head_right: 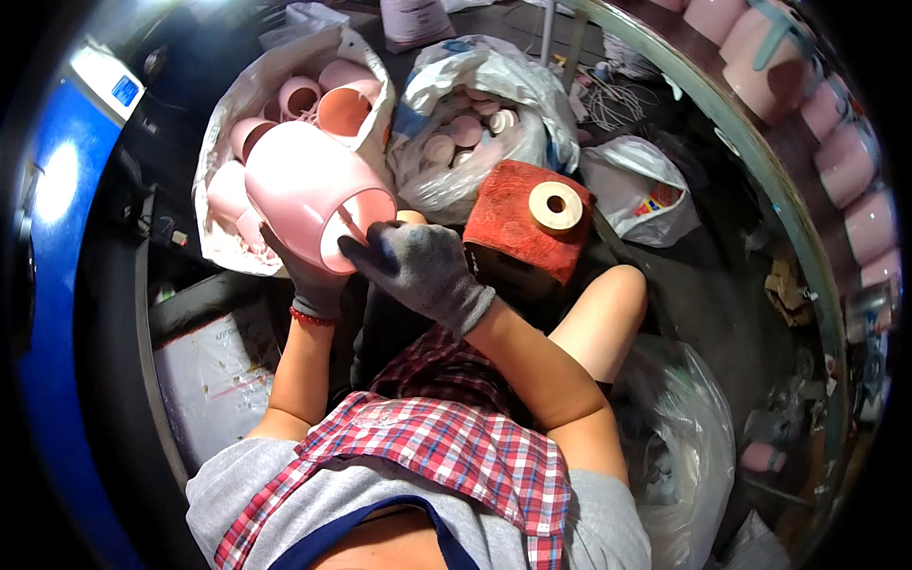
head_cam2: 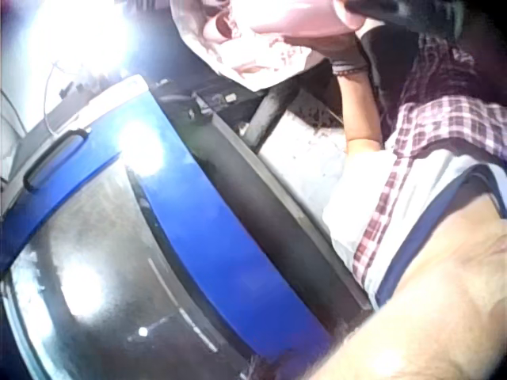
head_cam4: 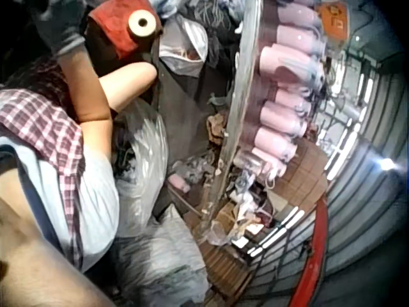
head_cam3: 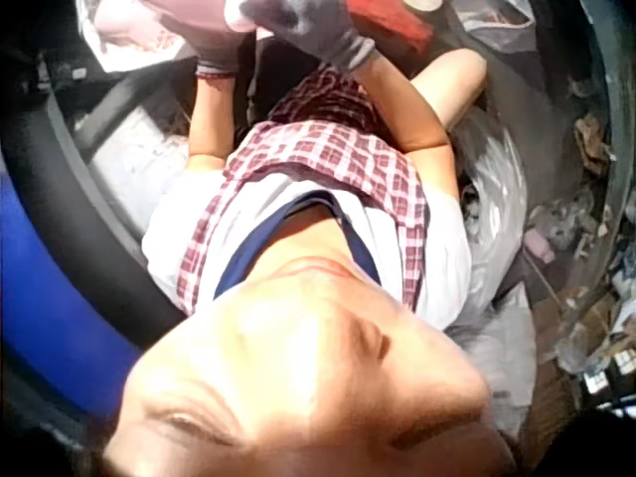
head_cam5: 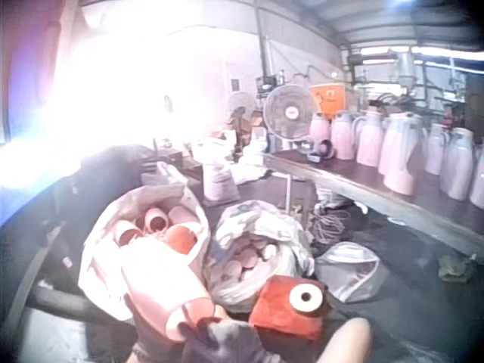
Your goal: The person assembles pink thermal carafes by hand, inserting white inner lids and grey outer lids into the bodies and then placing the finished items on a shelf.
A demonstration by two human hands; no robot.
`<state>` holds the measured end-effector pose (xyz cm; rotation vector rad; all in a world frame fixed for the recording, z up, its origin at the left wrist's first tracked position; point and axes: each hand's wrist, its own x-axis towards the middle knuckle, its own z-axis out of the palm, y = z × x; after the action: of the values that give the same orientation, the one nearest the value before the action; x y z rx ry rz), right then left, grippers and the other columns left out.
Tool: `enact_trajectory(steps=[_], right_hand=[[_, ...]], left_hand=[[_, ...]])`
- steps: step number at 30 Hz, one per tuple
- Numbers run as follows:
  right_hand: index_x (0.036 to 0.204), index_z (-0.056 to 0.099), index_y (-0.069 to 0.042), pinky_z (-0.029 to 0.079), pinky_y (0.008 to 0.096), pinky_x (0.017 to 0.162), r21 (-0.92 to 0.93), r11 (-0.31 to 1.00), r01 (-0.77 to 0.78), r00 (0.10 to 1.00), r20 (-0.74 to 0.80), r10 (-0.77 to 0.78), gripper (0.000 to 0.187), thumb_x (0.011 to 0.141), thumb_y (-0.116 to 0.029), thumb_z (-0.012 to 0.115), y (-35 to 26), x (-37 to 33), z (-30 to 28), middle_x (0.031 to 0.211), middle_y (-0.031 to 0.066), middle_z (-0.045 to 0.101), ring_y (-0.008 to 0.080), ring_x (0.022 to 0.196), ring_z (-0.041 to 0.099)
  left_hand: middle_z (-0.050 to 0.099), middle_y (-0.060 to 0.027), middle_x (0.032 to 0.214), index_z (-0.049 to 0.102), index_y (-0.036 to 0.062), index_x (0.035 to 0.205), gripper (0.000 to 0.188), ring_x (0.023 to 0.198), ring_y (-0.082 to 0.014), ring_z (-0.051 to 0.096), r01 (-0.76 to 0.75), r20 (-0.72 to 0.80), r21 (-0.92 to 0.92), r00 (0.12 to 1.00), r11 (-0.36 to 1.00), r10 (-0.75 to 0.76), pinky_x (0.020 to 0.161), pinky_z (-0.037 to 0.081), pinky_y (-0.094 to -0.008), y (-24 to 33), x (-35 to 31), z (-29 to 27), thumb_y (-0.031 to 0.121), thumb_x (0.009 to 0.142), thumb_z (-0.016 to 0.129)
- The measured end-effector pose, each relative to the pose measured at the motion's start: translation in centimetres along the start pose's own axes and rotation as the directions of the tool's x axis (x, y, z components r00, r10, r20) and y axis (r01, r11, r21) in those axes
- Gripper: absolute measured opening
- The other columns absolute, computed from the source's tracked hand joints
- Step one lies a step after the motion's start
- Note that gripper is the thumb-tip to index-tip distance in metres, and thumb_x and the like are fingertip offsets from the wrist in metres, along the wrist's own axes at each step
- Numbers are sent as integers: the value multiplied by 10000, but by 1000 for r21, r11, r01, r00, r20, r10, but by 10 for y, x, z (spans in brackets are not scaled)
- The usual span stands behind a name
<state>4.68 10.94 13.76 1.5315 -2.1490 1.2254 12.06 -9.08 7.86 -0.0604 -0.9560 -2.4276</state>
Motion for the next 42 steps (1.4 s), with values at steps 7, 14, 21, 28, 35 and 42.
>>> enact_trajectory(steps=[7,14,21,28,35,42], right_hand=[[865,628,-68,427,351,532,-19,988,151,987,-58,-152,116,831,-176,653,22,-10,-63,689,94,558,274,600,561],[754,588,-113,448,372,525,-206,881,426,879,327,-348,214,807,-313,646,-2,11,-110,660,60,525,249,613,585],[823,612,-39,467,376,559,134,951,278,764,569,-304,238,844,-276,625,5,-2,-118,705,93,583,313,636,586],[863,579,-78,476,284,658,-247,969,20,998,57,-6,192,900,-263,541,52,9,-204,783,82,623,169,761,615],[1053,614,-46,492,329,749,-306,950,69,891,446,79,330,848,-306,619,23,78,-179,908,151,659,224,823,640],[1286,520,-73,467,250,891,-124,705,-698,677,206,706,414,905,-223,586,24,-139,-275,1174,96,595,162,1057,570]], left_hand=[[288,-82,1469,235,98,1452,663,1321,-211,335,-46,-271,634,922,772,277,1064,286,-440,11,-5,-7,398,930,513],[437,-200,1346,633,51,1002,416,1252,-435,410,-834,845,533,532,-143,50,1001,367,-475,72,-9,114,414,799,632],[632,-64,917,543,56,638,355,924,-284,620,-829,798,546,468,125,-380,776,506,-418,58,-12,93,353,703,726],[636,-202,990,525,-22,669,420,975,-284,590,-309,392,778,919,547,-39,887,437,-379,68,-28,17,333,892,534],[536,-206,1245,556,-23,1092,253,1107,-287,551,33,336,611,894,791,-297,992,396,-389,6,-20,39,109,877,556],[549,-164,1233,429,-67,1307,516,1140,-247,521,58,365,760,786,647,-499,1006,366,-372,3,2,19,272,930,527]])
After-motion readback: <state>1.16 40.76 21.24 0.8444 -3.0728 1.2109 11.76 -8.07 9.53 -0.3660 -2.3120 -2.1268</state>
